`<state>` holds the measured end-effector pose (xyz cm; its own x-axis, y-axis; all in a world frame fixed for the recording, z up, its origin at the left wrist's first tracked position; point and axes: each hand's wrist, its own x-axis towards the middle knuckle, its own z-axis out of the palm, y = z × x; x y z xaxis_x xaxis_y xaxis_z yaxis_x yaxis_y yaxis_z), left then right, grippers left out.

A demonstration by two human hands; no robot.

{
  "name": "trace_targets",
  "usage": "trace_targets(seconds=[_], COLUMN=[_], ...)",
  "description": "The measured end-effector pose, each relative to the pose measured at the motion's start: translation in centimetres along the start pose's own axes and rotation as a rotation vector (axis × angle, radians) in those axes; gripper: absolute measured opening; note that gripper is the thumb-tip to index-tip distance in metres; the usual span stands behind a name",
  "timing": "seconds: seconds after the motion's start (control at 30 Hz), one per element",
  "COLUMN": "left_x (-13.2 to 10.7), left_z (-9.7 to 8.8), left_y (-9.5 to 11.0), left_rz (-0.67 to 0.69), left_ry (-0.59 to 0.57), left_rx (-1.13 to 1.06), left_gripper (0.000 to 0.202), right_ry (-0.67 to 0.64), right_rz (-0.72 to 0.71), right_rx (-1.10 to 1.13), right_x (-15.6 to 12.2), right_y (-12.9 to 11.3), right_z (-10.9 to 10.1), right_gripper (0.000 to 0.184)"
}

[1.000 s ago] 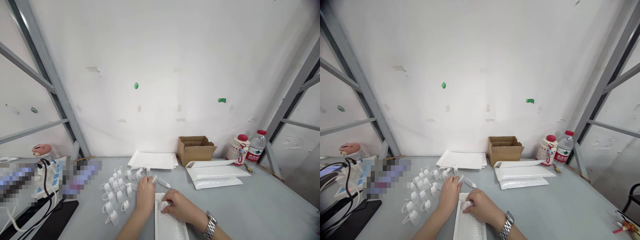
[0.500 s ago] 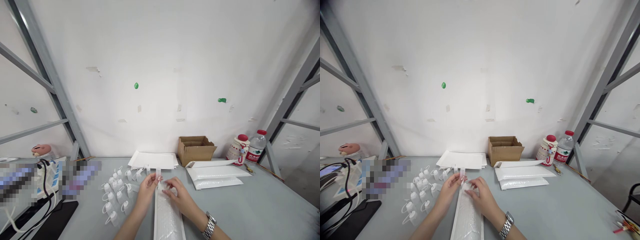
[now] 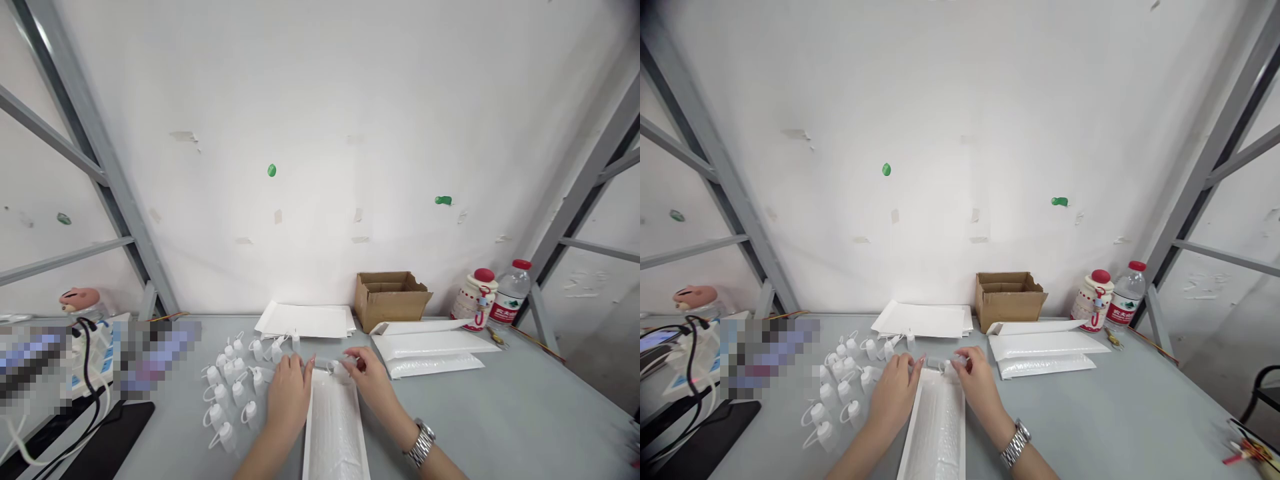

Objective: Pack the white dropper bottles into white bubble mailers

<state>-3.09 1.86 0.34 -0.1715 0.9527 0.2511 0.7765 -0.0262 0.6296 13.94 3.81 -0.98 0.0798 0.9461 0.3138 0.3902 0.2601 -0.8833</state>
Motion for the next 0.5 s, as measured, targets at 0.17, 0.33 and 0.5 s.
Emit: trace_targets(seconds=[0.17,0.33,0.5], left_x=[-0.4,-0.4,-0.4], left_z=[0.9,1.3,1.4], left_y=[-0.2,-0.2,0.1], left_rz=[-0.003,0.0,-0.096], left_ry=[-0.12,-0.192,-0.215], left_rx=[0.083,0.0,-0.301], left_gripper=[0.034,0.025,0.028], right_ry=[-0.098,-0.197,-0.351], right_rz=[0.052,0.072,0.145], right_rx=[-0.045,-0.008,0.153], right_x=[0.4,0.9,1.2], right_y=[0.2,-0.3,-1.1], right_z=[-0.5,-1.3,-2.1], right_gripper=[0.009,0.014,0.026])
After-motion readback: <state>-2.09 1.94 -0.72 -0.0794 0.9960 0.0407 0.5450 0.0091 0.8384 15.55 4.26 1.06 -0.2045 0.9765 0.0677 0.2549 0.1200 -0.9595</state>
